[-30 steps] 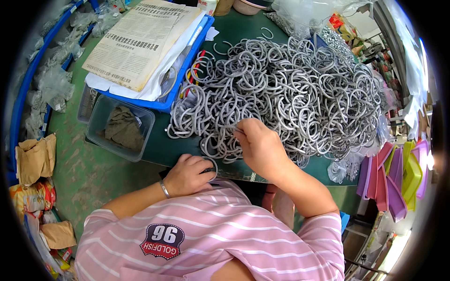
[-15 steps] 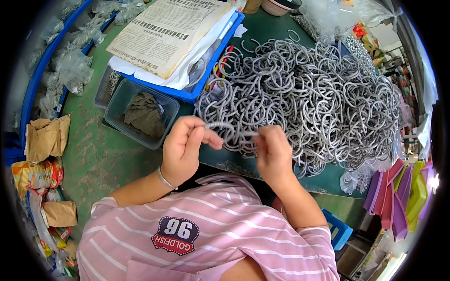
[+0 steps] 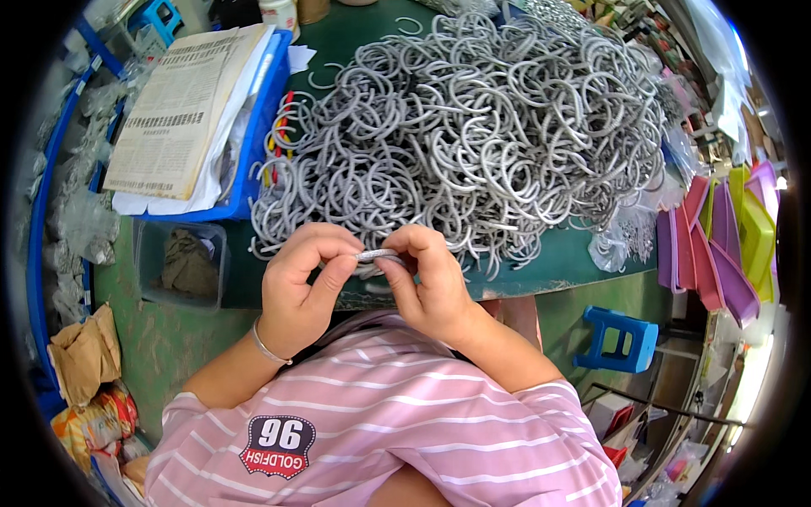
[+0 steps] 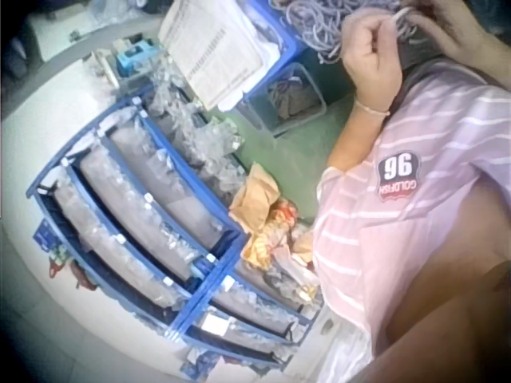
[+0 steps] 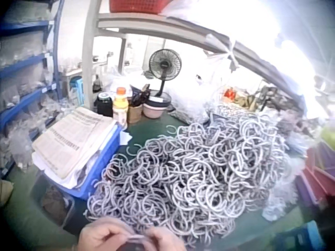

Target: The person picks up grey rubber bands from a large pile on a table, groups them into small bundles by hand, and places the bundles into a brown paper bag.

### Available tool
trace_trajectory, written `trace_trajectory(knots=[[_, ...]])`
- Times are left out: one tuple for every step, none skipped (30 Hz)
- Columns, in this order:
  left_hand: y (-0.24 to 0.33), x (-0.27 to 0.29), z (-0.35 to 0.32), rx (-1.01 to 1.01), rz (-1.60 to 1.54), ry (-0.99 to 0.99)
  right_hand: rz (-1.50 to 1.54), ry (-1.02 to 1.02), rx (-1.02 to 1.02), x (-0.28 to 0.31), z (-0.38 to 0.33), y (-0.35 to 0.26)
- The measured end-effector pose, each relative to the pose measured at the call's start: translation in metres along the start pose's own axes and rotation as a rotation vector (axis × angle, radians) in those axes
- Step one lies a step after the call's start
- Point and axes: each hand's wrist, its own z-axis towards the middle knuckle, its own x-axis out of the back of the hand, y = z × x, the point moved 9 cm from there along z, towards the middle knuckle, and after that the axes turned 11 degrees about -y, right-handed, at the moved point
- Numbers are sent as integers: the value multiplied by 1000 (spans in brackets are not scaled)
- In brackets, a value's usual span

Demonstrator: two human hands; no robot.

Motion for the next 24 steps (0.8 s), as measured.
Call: trace_trajectory(knots=[[6,-3,6,-37,34,0,-78,52,70,14,2,-11],[14,-4,12,-63,96,23,-209,29,123,24,4,-20],[21,-5,21,-89,157,47,-217,25,83,38,1,-18],[29,-7,32,-119,220,65,-224,27,42,52,-2,-16],[41,-13,45,-220,341,42,-249,107,6,71,-7,-15],[47,-24,56,-352,447,2,-272,186,-30,89,-10,-14],[47,-35,68,-352,480,-40,-466,240,45,103,-5,-30],[48,-46,80,-355,514,-81,-573,219,62,111,1,-34],[48,-56,89,-358,579,-90,-594,174,38,114,7,-31],[46,-67,99,-369,634,-107,-625,135,4,117,10,-27],[42,-78,107,-382,705,-132,-630,51,-1,117,12,-22],[37,-83,114,-385,725,-184,-623,7,-66,117,13,-17],[32,-86,120,-384,749,-234,-648,18,-122,118,12,-12],[28,-89,124,-382,774,-284,-672,29,-178,120,11,-9],[30,-87,125,-404,800,-281,-714,6,-224,122,12,-8],[36,-84,125,-482,814,-264,-751,-17,-273,123,13,-6],[44,-80,127,-560,828,-246,-787,-40,-322,124,13,-4],[53,-78,128,-638,841,-227,-777,-82,-290,124,14,-3],[62,-77,128,-704,836,-222,-768,-125,-257,125,15,-1],[62,-75,131,-700,855,-228,-758,-168,-223,125,17,-1],[62,-71,133,-697,874,-233,-736,-129,-219,129,19,-4],[60,-67,136,-689,891,-238,-675,-121,-203,134,20,-6],[63,-64,137,-723,888,-229,-614,-113,-187,141,21,-7],[63,-59,138,-715,866,-199,-554,-106,-171,148,21,-8]])
